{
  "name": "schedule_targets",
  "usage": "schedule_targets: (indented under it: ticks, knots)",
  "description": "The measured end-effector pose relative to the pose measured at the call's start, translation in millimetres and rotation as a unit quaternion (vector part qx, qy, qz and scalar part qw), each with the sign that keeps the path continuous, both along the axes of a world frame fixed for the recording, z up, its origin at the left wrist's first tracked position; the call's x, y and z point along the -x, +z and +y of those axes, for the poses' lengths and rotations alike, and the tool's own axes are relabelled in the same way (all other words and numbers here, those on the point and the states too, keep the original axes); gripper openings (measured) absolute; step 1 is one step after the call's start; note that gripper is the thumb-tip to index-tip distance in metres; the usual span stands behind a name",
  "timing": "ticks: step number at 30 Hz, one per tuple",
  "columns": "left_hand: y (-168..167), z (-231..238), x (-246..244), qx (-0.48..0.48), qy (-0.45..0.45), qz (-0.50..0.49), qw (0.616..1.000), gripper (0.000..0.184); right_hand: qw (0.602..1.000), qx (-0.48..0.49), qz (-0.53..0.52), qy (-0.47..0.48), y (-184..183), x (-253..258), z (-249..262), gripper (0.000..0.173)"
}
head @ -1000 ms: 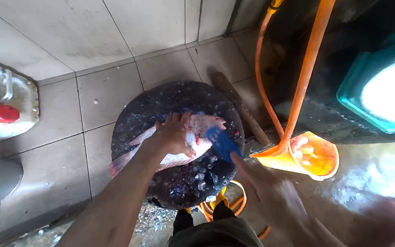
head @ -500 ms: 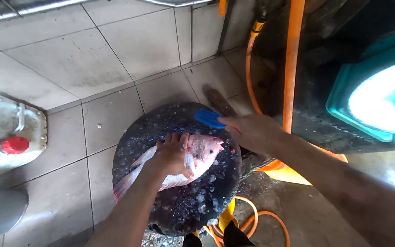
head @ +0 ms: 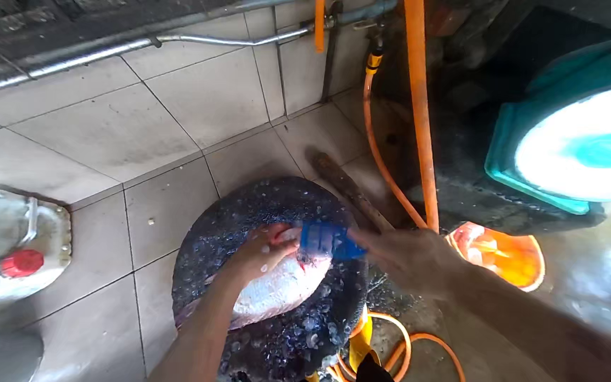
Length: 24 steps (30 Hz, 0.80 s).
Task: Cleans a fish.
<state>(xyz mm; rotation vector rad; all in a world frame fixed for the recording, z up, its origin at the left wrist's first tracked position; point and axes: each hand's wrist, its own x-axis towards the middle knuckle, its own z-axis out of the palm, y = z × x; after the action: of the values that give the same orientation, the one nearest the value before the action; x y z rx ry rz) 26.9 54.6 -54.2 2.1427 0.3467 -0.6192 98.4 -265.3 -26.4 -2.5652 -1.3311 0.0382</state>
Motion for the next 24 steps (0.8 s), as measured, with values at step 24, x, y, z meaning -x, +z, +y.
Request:
schedule_targets:
  ticks: [24]
  knots:
    - [-5, -14, -9, 0.0, -0.003, 0.031, 1.0, 0.037, 0.993, 0.108, 0.0, -0.057, 8, -17, -13, 0.044]
